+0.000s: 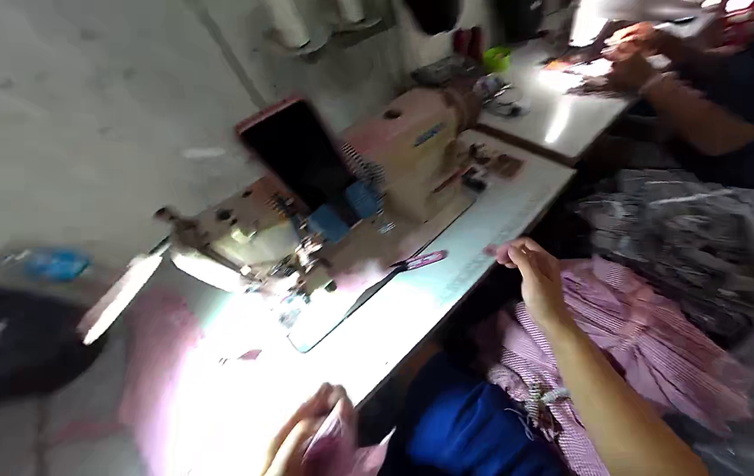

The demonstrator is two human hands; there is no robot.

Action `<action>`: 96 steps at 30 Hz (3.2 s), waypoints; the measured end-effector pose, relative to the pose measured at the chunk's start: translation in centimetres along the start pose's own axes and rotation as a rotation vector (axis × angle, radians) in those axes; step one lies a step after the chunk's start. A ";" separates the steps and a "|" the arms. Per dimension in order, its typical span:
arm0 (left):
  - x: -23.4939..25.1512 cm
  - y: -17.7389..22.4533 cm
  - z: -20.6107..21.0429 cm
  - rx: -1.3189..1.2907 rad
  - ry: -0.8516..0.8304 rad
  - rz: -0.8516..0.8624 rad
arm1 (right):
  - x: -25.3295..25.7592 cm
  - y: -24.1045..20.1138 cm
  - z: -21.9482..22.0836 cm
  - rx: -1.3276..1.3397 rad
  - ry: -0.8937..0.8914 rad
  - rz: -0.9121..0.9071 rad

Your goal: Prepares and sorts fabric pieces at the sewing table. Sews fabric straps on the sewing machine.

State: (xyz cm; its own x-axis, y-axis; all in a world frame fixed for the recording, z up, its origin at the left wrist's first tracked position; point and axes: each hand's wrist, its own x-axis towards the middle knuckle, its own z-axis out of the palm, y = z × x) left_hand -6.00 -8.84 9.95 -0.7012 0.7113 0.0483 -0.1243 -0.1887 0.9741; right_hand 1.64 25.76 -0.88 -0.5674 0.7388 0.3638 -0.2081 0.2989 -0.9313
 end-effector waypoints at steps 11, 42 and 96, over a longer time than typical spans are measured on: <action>8.3 -5.9 9.4 0.013 0.176 0.317 | -4.4 -7.1 6.8 0.558 -0.385 -0.060; -1.7 1.1 -0.5 0.121 0.435 0.598 | -10.4 -15.8 14.8 0.275 -0.590 -0.345; -0.5 -5.3 -9.9 1.438 0.162 0.328 | -5.3 -4.6 25.9 -0.289 -0.660 0.106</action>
State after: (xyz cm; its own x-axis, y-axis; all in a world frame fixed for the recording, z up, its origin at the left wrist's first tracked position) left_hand -11.97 -14.89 2.53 -0.6404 0.6711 0.3734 0.7680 0.5622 0.3068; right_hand -15.03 4.87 1.07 -0.9542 0.2816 0.1013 0.0418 0.4607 -0.8866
